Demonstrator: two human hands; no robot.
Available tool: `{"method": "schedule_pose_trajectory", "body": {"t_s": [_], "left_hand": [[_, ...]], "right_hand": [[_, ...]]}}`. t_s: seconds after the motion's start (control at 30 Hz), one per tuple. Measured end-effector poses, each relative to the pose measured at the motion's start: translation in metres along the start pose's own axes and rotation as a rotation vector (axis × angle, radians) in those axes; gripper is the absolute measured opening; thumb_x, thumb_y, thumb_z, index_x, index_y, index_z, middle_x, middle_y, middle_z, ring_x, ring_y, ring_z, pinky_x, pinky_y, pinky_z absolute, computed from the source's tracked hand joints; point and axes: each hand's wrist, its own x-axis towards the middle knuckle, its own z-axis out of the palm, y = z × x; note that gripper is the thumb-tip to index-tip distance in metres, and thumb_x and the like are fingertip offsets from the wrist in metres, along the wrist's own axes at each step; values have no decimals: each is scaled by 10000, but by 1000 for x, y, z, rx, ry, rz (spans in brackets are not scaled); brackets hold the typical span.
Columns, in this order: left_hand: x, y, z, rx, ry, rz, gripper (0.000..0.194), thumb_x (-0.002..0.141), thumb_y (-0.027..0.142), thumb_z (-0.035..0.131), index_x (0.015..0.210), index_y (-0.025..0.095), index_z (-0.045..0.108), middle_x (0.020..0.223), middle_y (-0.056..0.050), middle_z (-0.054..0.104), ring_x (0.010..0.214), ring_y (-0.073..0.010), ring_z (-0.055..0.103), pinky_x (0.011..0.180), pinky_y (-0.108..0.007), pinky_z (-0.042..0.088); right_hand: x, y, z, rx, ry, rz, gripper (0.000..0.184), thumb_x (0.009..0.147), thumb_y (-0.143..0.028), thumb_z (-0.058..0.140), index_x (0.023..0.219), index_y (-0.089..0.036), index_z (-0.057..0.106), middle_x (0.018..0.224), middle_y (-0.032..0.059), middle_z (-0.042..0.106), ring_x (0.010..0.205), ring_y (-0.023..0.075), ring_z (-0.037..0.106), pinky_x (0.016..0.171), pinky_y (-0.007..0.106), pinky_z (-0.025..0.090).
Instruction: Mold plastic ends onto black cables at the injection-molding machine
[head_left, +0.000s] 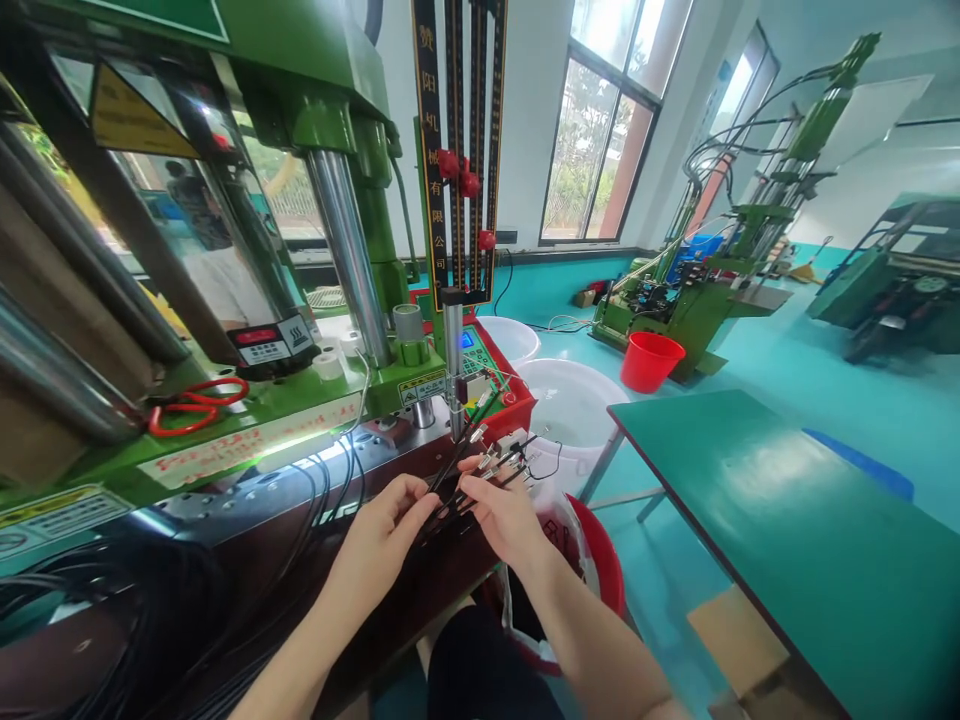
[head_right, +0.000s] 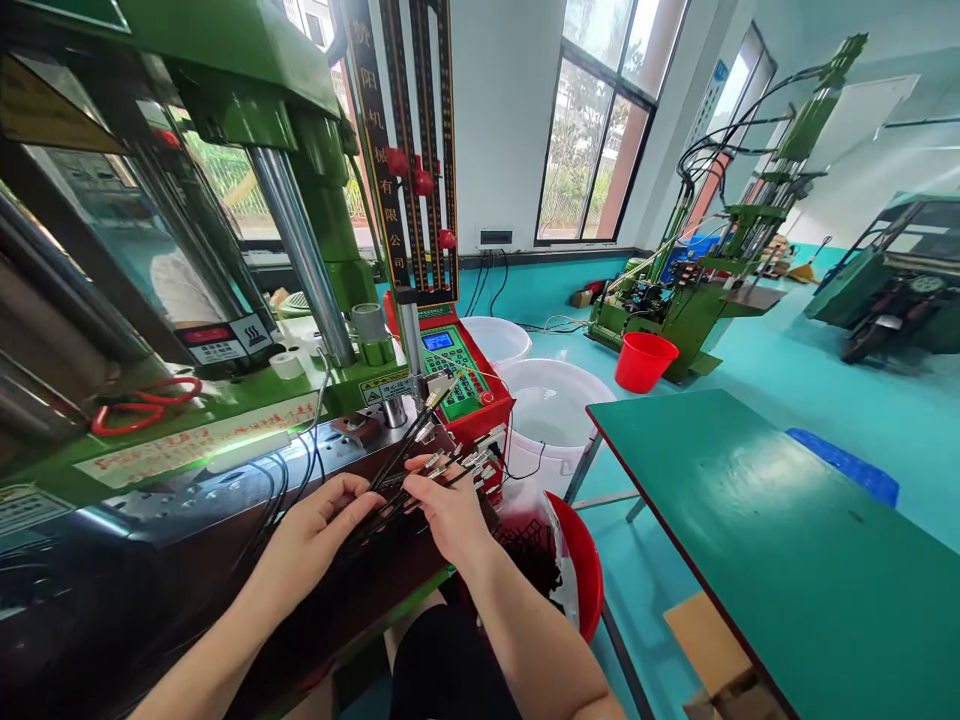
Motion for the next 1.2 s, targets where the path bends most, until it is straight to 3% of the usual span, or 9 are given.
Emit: {"method": "schedule_pose_trajectory", "body": {"t_s": [0.2, 0.33, 0.43, 0.53, 0.63, 0.7, 0.9, 1.07, 1.2], "left_hand": [[0, -1, 4, 11, -27, -73, 282, 769, 473, 450, 831, 208, 519, 685, 3, 604, 623, -160, 592, 522, -244, 473], [0, -1, 5, 175, 34, -37, 291, 746, 479, 481, 850, 213, 538, 693, 13, 622, 487, -131, 556, 504, -249, 459], [1, -2, 3, 142, 10, -27, 263, 766, 461, 463, 829, 215, 532, 708, 7, 637, 574, -144, 595, 541, -243, 472], [2, -5, 0, 85, -19, -30, 247, 768, 458, 475, 801, 216, 515, 708, -1, 661, 683, -164, 628, 623, -256, 488], [2, -6, 0, -33, -94, -77, 276, 778, 477, 456, 814, 208, 501, 749, -17, 676, 676, -160, 633, 616, -260, 500], [2, -6, 2, -68, -119, -111, 298, 778, 486, 448, 838, 200, 504, 774, -25, 676, 649, -158, 633, 592, -262, 506], [-2, -9, 8, 67, -12, -39, 285, 777, 467, 452, 871, 217, 551, 695, 3, 662, 620, -168, 643, 548, -241, 497], [-3, -16, 10, 295, 167, 164, 266, 795, 438, 442, 863, 223, 584, 781, -15, 692, 663, -176, 643, 602, -254, 481], [-3, -14, 10, 301, 200, 165, 269, 787, 440, 464, 836, 217, 606, 773, -5, 690, 628, -157, 628, 594, -244, 472]], "right_hand": [[3, 1, 12, 55, 176, -122, 157, 518, -111, 730, 632, -173, 641, 586, -43, 585, 540, 90, 497, 548, 228, 396], [8, 0, 13, -8, 133, -187, 146, 514, -102, 728, 577, -162, 611, 551, -46, 574, 526, 86, 477, 561, 229, 386], [13, 0, 9, 51, 117, -164, 160, 515, -118, 730, 567, -165, 586, 554, -48, 563, 533, 90, 486, 579, 237, 403], [21, -5, 1, 175, 192, -163, 195, 524, -144, 742, 589, -179, 561, 556, -60, 534, 532, 91, 494, 600, 252, 433], [28, -14, -8, 273, 282, -203, 237, 528, -160, 756, 613, -189, 537, 574, -67, 527, 534, 90, 501, 646, 275, 459], [29, -19, -11, 301, 270, -200, 232, 550, -184, 756, 634, -191, 540, 587, -61, 535, 556, 97, 514, 663, 282, 463], [17, -8, -1, 272, 0, -10, 195, 601, -222, 739, 756, -198, 623, 733, -23, 611, 585, 97, 523, 600, 263, 444], [14, 3, 6, 81, 117, -122, 107, 595, -184, 736, 599, -156, 633, 580, -10, 602, 480, 93, 502, 498, 236, 393], [19, 1, -1, 268, 276, -125, 168, 546, -151, 770, 557, -170, 604, 547, -32, 582, 489, 78, 496, 489, 210, 398]]}}
